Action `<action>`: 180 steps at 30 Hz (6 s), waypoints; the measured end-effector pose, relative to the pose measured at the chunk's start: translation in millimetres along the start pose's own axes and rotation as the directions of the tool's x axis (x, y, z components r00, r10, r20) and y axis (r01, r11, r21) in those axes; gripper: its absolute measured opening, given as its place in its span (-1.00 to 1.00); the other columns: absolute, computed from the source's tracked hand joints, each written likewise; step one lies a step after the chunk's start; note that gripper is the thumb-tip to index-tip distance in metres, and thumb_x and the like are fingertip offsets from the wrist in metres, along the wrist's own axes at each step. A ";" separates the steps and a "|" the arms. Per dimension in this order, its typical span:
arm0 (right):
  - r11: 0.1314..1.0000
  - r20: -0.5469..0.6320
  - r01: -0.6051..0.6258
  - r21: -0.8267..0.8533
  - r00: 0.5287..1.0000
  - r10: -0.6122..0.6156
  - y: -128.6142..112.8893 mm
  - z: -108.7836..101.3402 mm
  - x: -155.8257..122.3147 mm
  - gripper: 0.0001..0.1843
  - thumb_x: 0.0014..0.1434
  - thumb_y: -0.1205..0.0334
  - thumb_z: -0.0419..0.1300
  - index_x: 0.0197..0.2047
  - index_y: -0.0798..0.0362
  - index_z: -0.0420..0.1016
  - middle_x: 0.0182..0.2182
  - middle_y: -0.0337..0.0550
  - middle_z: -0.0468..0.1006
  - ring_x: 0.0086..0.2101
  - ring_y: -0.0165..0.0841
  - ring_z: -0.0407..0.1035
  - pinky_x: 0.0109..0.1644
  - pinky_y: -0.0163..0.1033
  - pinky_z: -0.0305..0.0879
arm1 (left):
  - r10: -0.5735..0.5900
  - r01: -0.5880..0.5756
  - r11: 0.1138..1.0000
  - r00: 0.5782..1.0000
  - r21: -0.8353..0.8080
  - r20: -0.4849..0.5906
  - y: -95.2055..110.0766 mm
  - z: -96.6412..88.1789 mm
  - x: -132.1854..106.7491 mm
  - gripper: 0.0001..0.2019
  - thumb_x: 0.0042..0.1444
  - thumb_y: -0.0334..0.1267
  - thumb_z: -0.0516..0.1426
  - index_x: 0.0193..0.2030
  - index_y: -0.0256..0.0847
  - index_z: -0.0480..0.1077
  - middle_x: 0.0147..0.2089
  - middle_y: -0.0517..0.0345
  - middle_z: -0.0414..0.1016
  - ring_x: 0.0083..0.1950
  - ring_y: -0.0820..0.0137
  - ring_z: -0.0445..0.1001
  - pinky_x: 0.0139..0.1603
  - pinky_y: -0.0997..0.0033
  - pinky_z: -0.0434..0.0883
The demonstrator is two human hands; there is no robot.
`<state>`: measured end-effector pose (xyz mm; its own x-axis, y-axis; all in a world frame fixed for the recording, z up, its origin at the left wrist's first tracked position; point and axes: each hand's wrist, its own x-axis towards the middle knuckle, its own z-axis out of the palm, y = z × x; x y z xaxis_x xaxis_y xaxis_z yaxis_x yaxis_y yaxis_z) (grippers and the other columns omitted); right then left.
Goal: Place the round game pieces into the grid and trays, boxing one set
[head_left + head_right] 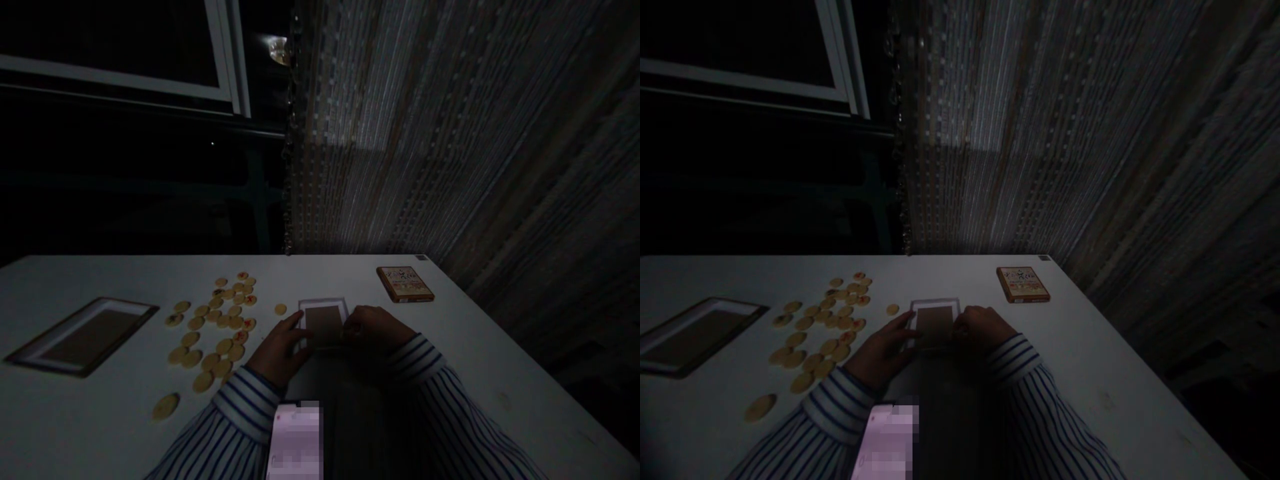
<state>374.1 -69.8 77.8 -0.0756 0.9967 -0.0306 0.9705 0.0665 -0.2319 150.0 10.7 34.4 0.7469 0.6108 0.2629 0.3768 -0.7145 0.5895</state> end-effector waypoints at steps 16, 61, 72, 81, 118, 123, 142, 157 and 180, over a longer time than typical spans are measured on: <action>0.999 0.072 0.023 -0.028 0.997 -0.021 -6.2 -10.1 -0.6 -0.76 0.01 0.12 0.13 -0.24 -0.07 0.52 -0.30 -0.15 0.52 -0.28 -0.33 0.39 -0.28 -0.34 0.18 | -0.020 0.019 1.000 1.000 0.023 0.016 3.7 -2.7 -0.7 -0.72 -0.03 -0.24 0.10 -0.14 -0.19 0.44 0.21 -0.08 0.15 0.18 0.16 0.19 0.13 0.12 0.21; 0.996 0.109 0.051 -0.071 0.993 -0.043 -8.8 -8.7 -2.9 -0.78 0.01 0.16 0.09 -0.30 -0.09 0.53 -0.34 -0.20 0.55 -0.31 -0.34 0.41 -0.32 -0.34 0.18 | 0.025 -0.025 0.998 1.000 0.054 0.005 3.3 -2.8 -1.0 -0.73 -0.03 -0.24 0.10 -0.15 -0.19 0.43 0.20 -0.06 0.18 0.17 0.16 0.21 0.12 0.13 0.23; 0.999 0.123 0.029 -0.037 0.992 -0.025 -12.1 -12.6 -4.8 -0.79 -0.01 0.23 0.10 -0.32 -0.08 0.54 -0.33 -0.22 0.56 -0.28 -0.35 0.41 -0.28 -0.35 0.19 | 0.011 -0.011 1.000 1.000 0.021 0.004 3.6 -2.7 -1.0 -0.74 -0.03 -0.25 0.10 -0.16 -0.17 0.43 0.21 -0.04 0.17 0.19 0.17 0.19 0.13 0.12 0.20; 0.997 0.142 -0.011 -0.070 0.990 0.021 -16.4 -15.0 -4.5 -0.79 -0.01 0.17 0.11 -0.31 -0.04 0.54 -0.31 -0.17 0.56 -0.26 -0.31 0.41 -0.25 -0.32 0.20 | 0.006 -0.006 1.000 1.000 0.027 -0.004 6.3 -4.0 -0.9 -0.75 -0.05 -0.27 0.11 -0.18 -0.18 0.45 0.19 -0.05 0.20 0.16 0.15 0.23 0.11 0.12 0.25; 0.999 0.162 -0.019 -0.042 0.986 0.026 -12.9 -10.9 -3.4 -0.76 0.01 0.19 0.08 -0.27 -0.07 0.53 -0.29 -0.19 0.56 -0.26 -0.31 0.42 -0.22 -0.30 0.23 | -0.003 0.002 0.999 1.000 0.053 0.014 5.1 -3.3 -0.5 -0.73 -0.03 -0.25 0.10 -0.15 -0.19 0.44 0.21 -0.06 0.16 0.18 0.17 0.20 0.13 0.12 0.21; 1.000 0.139 0.001 -0.030 0.990 0.003 -12.1 -10.0 -3.9 -0.76 0.01 0.23 0.07 -0.27 -0.05 0.52 -0.28 -0.19 0.56 -0.24 -0.33 0.41 -0.19 -0.31 0.22 | -0.004 0.003 0.998 1.000 0.057 0.013 6.6 -4.6 -0.4 -0.72 -0.04 -0.25 0.10 -0.15 -0.19 0.44 0.21 -0.04 0.17 0.17 0.17 0.21 0.13 0.13 0.22; 1.000 0.077 0.021 -0.010 0.997 -0.020 -9.1 -12.1 -7.4 -0.76 0.00 0.18 0.12 -0.24 -0.03 0.50 -0.33 -0.19 0.56 -0.32 -0.35 0.41 -0.28 -0.32 0.22 | 0.018 -0.017 1.000 1.000 0.023 -0.025 2.2 -1.4 -0.4 -0.73 -0.04 -0.24 0.10 -0.18 -0.21 0.46 0.19 -0.11 0.18 0.17 0.13 0.21 0.12 0.10 0.23; 1.000 0.125 -0.003 -0.013 0.992 0.004 -9.4 -11.0 -6.4 -0.77 0.02 0.22 0.08 -0.27 -0.04 0.51 -0.29 -0.19 0.56 -0.27 -0.34 0.41 -0.23 -0.32 0.22 | 0.009 -0.009 0.998 1.000 0.060 0.003 4.6 -3.1 -0.8 -0.72 -0.03 -0.23 0.10 -0.15 -0.18 0.44 0.21 -0.04 0.17 0.17 0.17 0.21 0.12 0.13 0.23; 0.996 -0.001 -0.072 -0.043 0.997 0.072 -15.7 -14.2 -9.0 -0.79 0.06 0.26 0.03 -0.29 0.01 0.47 -0.36 -0.16 0.56 -0.34 -0.37 0.41 -0.33 -0.36 0.14 | 0.035 -0.035 0.999 0.998 0.003 -0.048 4.7 -2.7 -1.5 -0.71 -0.02 -0.20 0.09 -0.14 -0.19 0.43 0.20 -0.08 0.17 0.18 0.17 0.20 0.13 0.12 0.23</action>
<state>362.8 -79.2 95.6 -0.0053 0.9989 -0.0462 0.9823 -0.0035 -0.1875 149.1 7.3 38.8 0.7324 0.6011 0.3198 0.3524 -0.7366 0.5773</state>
